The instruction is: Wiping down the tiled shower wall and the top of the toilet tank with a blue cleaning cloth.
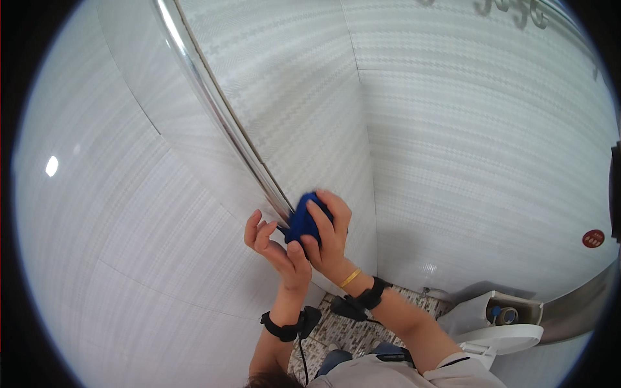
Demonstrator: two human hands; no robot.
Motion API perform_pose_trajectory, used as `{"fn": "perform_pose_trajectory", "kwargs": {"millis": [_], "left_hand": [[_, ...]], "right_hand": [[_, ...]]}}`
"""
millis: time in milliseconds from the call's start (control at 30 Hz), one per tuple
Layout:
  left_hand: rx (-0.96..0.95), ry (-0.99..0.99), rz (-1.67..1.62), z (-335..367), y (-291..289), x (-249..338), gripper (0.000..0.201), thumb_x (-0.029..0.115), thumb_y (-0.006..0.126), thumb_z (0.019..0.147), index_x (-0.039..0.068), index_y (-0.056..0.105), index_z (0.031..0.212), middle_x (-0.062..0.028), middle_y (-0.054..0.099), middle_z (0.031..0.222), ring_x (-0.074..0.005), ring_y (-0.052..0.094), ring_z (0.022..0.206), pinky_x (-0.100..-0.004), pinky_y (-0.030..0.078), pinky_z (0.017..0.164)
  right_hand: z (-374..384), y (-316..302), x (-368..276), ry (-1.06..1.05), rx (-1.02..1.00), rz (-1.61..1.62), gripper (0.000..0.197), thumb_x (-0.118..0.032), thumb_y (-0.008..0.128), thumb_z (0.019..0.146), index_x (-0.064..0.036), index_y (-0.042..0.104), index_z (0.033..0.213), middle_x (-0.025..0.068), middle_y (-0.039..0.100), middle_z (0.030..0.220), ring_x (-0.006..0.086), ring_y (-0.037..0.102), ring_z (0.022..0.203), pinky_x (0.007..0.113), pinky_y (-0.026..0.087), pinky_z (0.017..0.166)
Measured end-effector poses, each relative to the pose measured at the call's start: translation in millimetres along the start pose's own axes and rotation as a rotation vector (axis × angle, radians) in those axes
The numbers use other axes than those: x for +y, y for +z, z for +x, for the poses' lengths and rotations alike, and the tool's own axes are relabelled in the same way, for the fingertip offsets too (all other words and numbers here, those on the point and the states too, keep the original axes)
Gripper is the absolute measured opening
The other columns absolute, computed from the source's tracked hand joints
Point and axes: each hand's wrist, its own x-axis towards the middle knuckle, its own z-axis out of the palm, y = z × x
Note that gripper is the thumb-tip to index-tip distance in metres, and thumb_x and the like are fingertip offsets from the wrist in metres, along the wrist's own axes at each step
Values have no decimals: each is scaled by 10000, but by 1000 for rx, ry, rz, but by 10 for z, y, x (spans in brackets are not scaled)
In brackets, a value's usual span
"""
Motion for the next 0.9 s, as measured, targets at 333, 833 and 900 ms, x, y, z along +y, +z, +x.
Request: {"fn": "perform_pose_trajectory", "kwargs": {"millis": [333, 833, 900], "left_hand": [[66, 35, -26, 46, 70, -37, 471, 393, 340, 891, 22, 273, 1174, -214, 209, 1292, -312, 208, 1220, -430, 181, 988], [-23, 353, 487, -14, 41, 18, 664, 275, 449, 855, -53, 113, 1325, -267, -58, 1379, -449, -29, 1274, -557, 69, 998], [-77, 397, 535, -4, 34, 40, 603, 226, 423, 867, -53, 145, 1325, -265, -76, 1381, -434, -37, 1281, -532, 62, 1010]], "right_hand": [[314, 128, 198, 479, 207, 92, 334, -112, 418, 870, -30, 459, 1191, 142, 359, 1170, 257, 357, 1078, 325, 296, 930], [999, 71, 516, 124, 209, -1, 371, -198, 599, 759, -105, 556, 1116, 156, 395, 1162, 305, 375, 1058, 386, 301, 914], [1025, 55, 644, 326, 232, -156, 341, -194, 546, 808, -87, 537, 1132, 142, 415, 1094, 287, 389, 1003, 378, 304, 888]]}}
